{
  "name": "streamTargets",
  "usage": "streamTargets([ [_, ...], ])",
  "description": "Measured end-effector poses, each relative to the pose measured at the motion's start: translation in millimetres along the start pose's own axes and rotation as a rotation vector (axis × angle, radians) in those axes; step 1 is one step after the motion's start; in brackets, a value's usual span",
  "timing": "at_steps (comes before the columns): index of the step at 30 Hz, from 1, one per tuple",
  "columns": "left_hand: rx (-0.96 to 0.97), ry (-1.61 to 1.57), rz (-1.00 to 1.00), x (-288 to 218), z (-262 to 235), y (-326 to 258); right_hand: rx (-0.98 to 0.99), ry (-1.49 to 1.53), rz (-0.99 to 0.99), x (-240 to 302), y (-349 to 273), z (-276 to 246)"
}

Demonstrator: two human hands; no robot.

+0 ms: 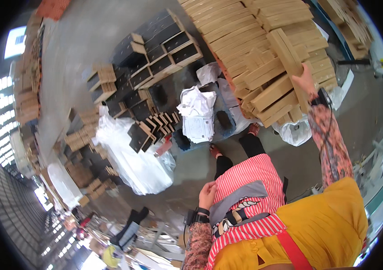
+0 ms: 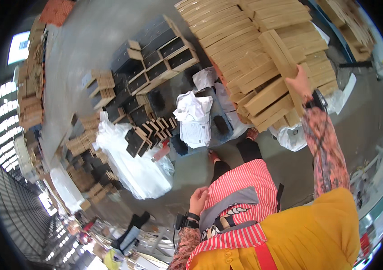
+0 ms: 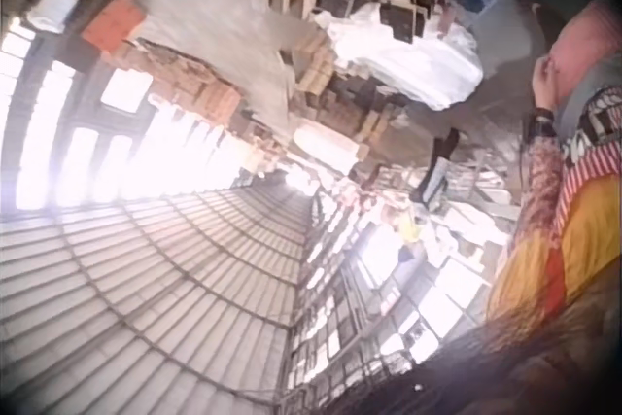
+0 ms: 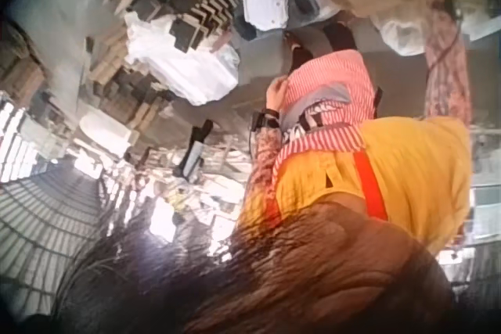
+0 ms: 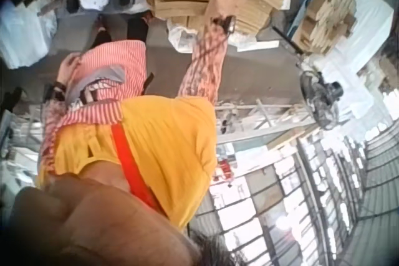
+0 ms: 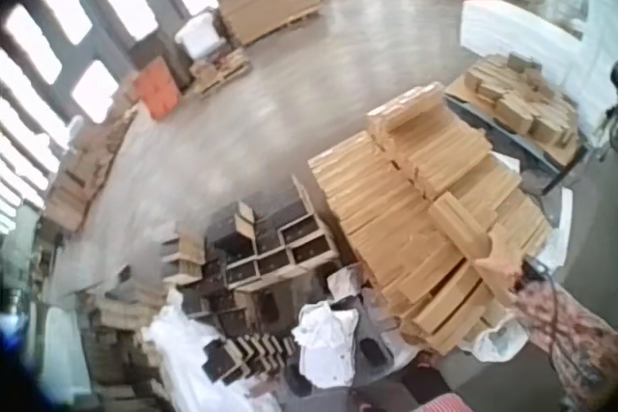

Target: Packing wooden furniture panels and metal components into cardboard boxes using protective foam and tape.

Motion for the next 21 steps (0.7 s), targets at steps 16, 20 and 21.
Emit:
streamTargets([
  [16, 0.177, -1.297, -0.203, 104.8, -96.5, 61.2, 1.237, 0.744, 0.005, 437.1, -398.0, 402.5],
  [20, 0.082, -1.357, -0.335, 185.1, -126.4, 63.2, 0.602, 0.151, 0.265, 260.4, -371.0, 566.4],
  [21, 0.081, -1.366, -0.35, 211.5, -129.2, 68.0, 0.57, 0.048, 0.31, 231.5, -369.5, 605.2],
])
Point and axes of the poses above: each hand's wrist, its own y-axis towards the middle knuckle, its own z-axis out of the palm, x = y × z, the point moved 10 cm from there along y, towards the middle knuckle, and after that the axes turned 14 degrees about -z, right-handed, at the moved point
